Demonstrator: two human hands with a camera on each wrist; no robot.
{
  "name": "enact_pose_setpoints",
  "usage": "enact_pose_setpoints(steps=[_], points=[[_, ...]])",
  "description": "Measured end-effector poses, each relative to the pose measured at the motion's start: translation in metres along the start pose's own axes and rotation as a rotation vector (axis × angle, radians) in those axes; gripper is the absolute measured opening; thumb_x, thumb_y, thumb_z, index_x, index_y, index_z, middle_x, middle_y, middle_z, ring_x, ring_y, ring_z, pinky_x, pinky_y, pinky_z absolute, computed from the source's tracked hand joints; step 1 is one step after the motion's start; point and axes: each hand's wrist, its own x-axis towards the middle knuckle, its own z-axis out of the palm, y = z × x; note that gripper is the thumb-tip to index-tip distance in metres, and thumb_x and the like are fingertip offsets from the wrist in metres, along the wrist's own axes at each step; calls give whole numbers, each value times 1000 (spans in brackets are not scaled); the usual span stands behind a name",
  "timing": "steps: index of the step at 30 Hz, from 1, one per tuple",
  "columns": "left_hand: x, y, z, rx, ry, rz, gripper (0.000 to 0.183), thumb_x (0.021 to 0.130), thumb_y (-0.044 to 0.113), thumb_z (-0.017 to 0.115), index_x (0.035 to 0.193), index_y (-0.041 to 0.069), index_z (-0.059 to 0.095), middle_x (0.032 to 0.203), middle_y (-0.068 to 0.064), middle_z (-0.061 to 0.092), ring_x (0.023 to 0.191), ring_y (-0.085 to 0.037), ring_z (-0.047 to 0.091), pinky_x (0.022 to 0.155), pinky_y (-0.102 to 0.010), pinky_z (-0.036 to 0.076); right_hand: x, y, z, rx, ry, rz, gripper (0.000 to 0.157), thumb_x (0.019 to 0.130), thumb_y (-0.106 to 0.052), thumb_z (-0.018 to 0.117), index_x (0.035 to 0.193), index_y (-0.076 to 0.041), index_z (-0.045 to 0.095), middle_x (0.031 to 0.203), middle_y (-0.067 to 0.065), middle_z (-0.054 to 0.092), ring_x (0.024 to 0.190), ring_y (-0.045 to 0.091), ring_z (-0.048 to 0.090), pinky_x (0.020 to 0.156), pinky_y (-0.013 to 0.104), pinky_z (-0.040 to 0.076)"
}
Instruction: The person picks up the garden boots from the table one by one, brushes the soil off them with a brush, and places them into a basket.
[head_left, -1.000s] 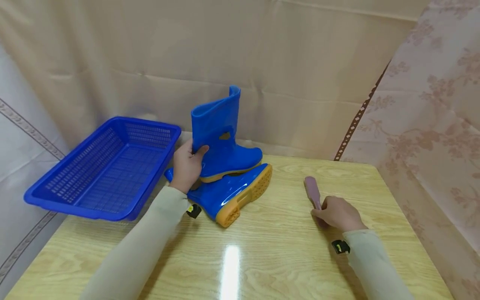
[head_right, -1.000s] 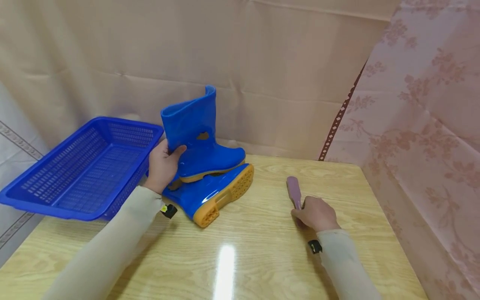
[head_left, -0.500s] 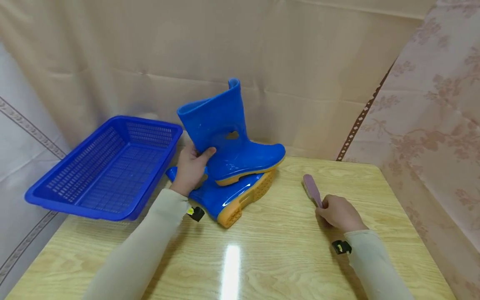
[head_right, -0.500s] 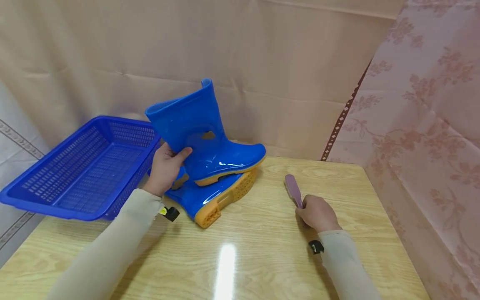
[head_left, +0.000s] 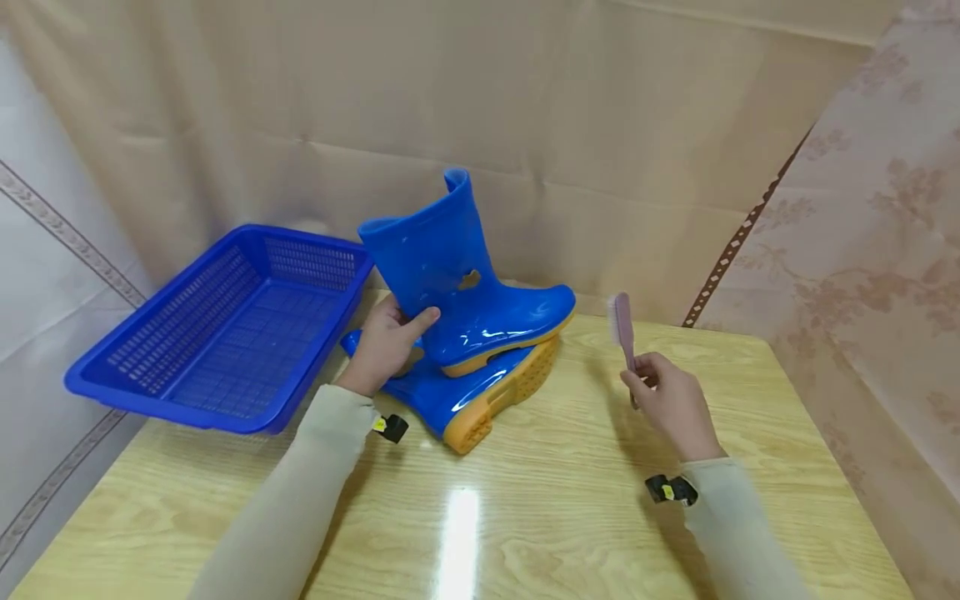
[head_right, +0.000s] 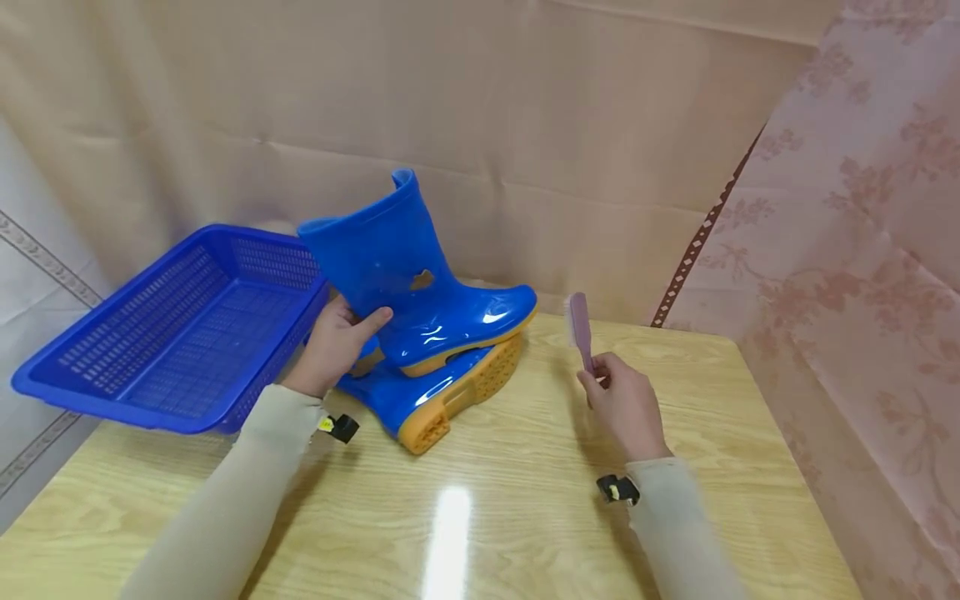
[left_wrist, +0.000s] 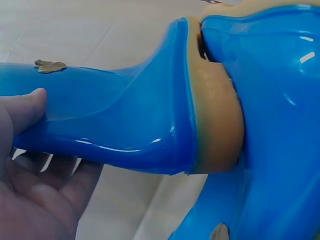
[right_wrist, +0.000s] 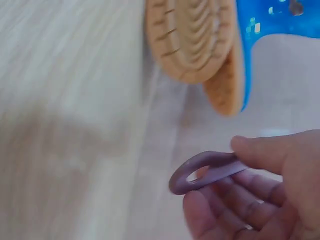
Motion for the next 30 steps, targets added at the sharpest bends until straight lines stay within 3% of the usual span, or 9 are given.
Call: enact_pose_setpoints(steps=[6,10,13,16,21,26,30], points=[[-5,4,-7,158,-9,20,60,105,32,64,156,10,42,151,-12,54,134,-33,57,109,-54,47,8,-38,12,139,156,-140,23,102,-21,68,118,-5,69,106,11,74,95,29,70,85,51,59],[-7,13,-9,267,-65,52,61,104,33,64,156,9,42,150,-14,55,129,-34,61,104,-55,51,12,-62,19,208,253,-245,18,97,-12,74,113,-4,72,105,11,75,94,27,70,88,51,59],[-9,22,-11,289,-110,59,64,105,31,63,159,10,37,154,-14,51,133,-36,58,105,-56,50,15,-78,22,235,301,-298,19,94,-9,77,112,-4,74,105,9,75,94,24,71,85,47,61],[-14,33,-16,269,-130,36,71,106,25,61,164,13,22,161,-15,40,141,-38,48,108,-60,46,17,-89,24,246,331,-344,20,92,-9,79,112,-5,76,104,8,76,92,23,72,82,45,62],[-19,45,-18,175,-96,4,80,106,7,54,164,15,0,165,-20,26,141,-43,45,101,-59,52,15,-96,28,176,384,-425,23,91,-12,81,113,-5,78,101,7,76,89,21,72,80,41,62],[-21,51,-16,197,-66,29,77,106,8,56,164,15,6,161,-20,34,130,-42,56,91,-55,58,12,-95,28,116,470,-472,28,88,-13,84,115,-6,79,96,6,76,85,19,70,78,23,56],[-25,56,-17,297,-44,73,69,106,15,58,164,14,20,158,-17,41,128,-38,57,96,-58,55,13,-94,29,122,506,-503,28,88,-11,84,115,-6,79,94,6,75,80,20,67,75,14,45]])
